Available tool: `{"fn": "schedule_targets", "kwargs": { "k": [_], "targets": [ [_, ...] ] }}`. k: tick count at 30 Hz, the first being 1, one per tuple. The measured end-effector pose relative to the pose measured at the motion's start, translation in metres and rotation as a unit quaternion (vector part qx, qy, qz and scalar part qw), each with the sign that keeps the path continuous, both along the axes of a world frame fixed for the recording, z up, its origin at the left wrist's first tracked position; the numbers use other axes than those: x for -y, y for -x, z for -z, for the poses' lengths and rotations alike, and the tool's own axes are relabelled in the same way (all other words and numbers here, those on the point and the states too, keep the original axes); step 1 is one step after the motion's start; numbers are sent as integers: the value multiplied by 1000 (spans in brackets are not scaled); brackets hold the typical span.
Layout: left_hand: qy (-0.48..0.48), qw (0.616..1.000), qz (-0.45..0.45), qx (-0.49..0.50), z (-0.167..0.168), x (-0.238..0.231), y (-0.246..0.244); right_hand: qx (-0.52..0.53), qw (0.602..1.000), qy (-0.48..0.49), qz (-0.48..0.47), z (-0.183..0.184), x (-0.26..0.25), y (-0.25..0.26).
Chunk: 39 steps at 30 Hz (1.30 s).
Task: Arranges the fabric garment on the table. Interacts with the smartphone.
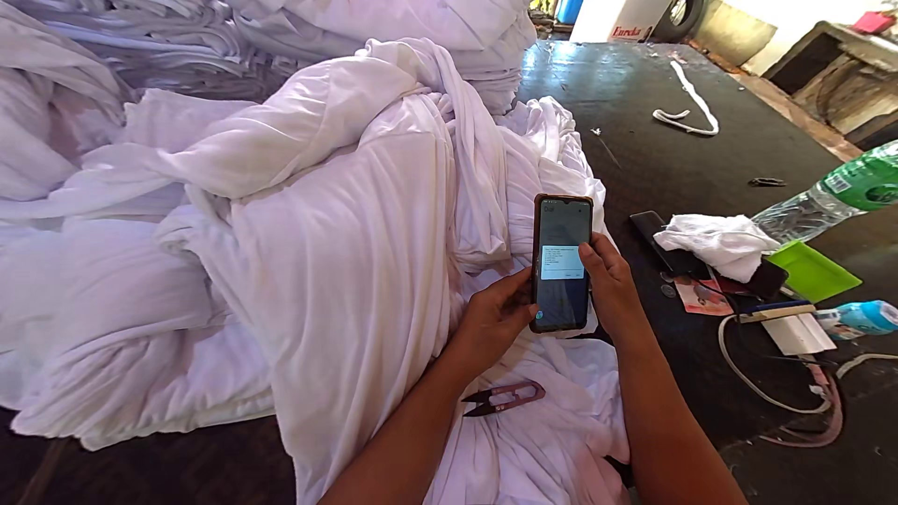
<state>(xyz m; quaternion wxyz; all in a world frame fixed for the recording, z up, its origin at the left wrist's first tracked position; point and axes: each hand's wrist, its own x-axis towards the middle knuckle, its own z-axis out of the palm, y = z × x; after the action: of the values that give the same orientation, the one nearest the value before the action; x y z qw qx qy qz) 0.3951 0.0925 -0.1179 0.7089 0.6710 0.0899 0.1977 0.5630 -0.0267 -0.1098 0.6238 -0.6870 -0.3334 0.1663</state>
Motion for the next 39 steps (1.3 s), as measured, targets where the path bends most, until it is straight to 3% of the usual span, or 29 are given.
{"fn": "schedule_targets", "kwargs": {
  "k": [39],
  "targets": [
    [-6,1000,0,1,0,0,0,8,1000,12,2,0,0,0]
  ]
}}
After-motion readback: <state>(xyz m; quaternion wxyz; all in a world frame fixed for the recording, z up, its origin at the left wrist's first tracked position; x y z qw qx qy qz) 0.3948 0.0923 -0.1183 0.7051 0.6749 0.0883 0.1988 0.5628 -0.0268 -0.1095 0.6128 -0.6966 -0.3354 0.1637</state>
